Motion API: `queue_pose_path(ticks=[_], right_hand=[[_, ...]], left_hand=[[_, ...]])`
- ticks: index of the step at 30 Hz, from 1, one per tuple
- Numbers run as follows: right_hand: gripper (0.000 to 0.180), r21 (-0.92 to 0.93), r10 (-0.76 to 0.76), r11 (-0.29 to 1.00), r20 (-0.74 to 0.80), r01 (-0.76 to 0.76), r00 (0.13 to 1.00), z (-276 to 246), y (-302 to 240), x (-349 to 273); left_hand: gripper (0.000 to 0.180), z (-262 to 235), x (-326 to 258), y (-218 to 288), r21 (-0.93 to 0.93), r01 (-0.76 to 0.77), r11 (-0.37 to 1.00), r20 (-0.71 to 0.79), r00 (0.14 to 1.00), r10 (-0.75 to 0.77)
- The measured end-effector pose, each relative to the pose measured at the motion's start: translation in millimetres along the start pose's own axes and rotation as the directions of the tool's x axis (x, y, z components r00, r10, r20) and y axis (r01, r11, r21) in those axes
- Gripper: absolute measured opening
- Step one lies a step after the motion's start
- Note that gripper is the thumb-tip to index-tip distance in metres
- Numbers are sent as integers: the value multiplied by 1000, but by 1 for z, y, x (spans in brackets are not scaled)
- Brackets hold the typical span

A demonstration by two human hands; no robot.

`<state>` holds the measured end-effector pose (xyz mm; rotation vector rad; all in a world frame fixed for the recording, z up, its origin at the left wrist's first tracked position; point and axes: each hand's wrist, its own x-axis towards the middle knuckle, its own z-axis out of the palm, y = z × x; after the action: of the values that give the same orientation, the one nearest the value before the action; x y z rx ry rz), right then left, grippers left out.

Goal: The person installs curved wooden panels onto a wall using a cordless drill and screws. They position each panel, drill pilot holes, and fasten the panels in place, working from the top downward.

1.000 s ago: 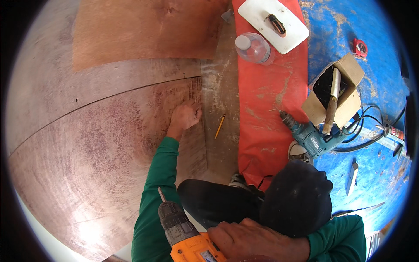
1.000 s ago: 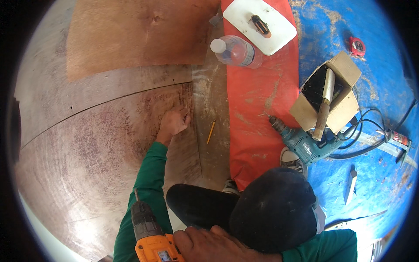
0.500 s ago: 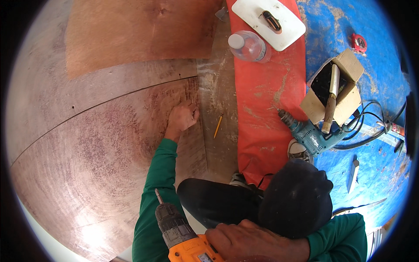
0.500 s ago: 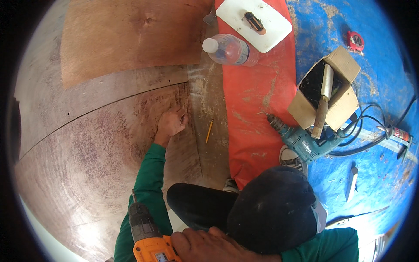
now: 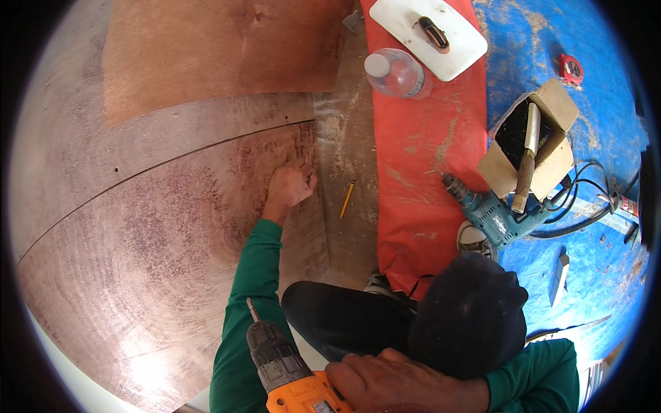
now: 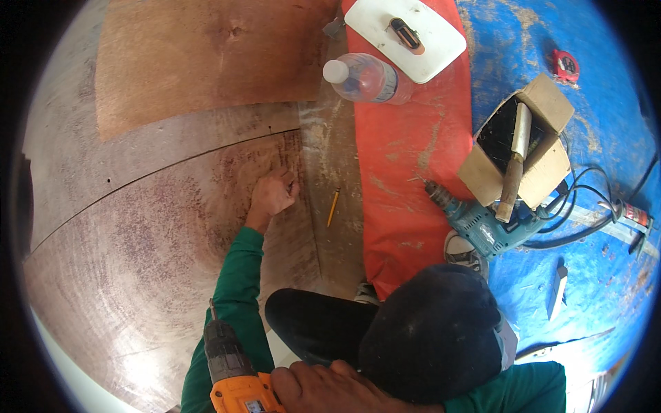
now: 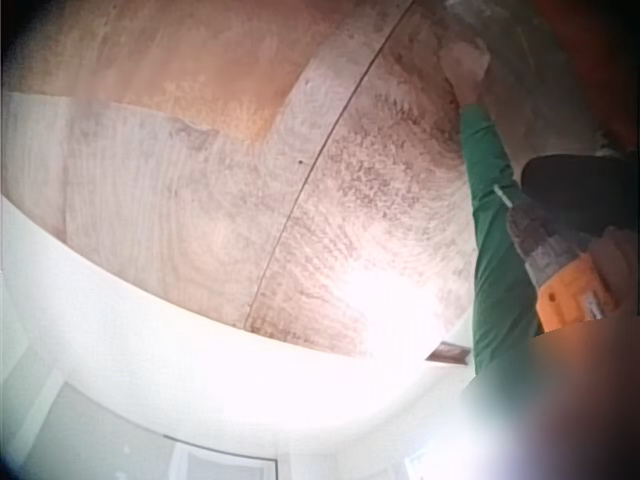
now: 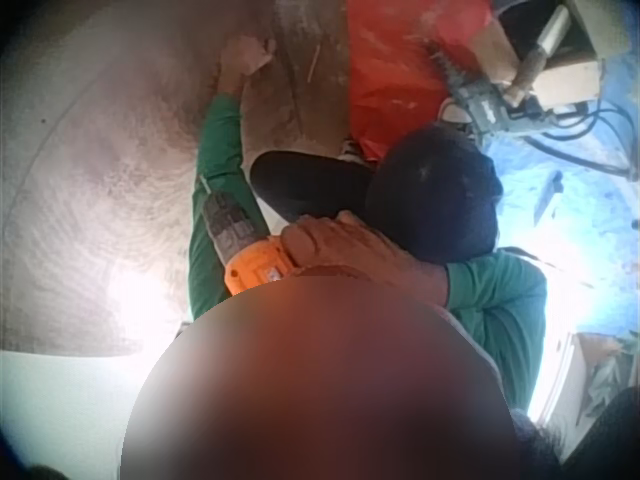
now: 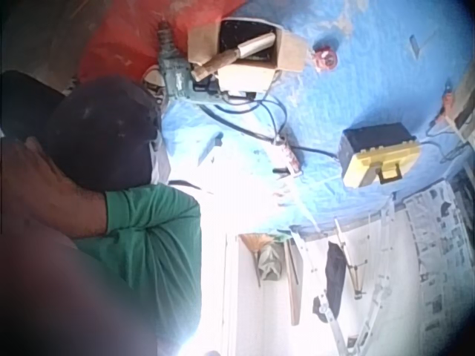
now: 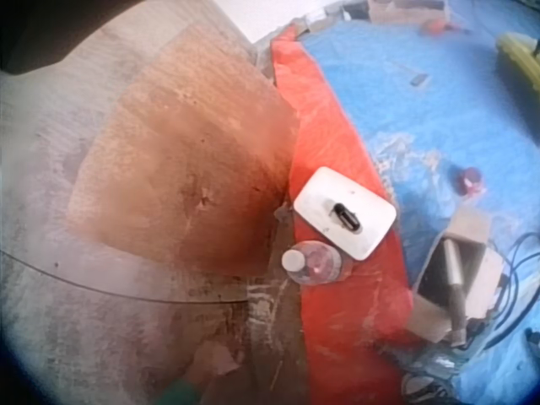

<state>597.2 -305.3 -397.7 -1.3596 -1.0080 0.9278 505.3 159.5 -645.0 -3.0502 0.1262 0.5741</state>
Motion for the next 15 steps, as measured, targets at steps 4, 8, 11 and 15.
queue_pose_path(ticks=[4,8,11,15], right_hand=[[47,-15,36,999,13,-36,999,-4,-3,3],[48,24,71,997,36,-72,997,-7,-7,3],[48,40,155,987,-36,-154,987,-3,-13,7],[45,35,154,988,-29,-153,988,-5,-10,7]], left_hand=[[12,0,-1,0,16,31,999,30,999,-31],[10,1,0,0,7,37,999,39,999,-37],[10,2,2,0,0,47,999,53,998,-47],[11,0,6,2,21,16,1000,9,1000,-16]])
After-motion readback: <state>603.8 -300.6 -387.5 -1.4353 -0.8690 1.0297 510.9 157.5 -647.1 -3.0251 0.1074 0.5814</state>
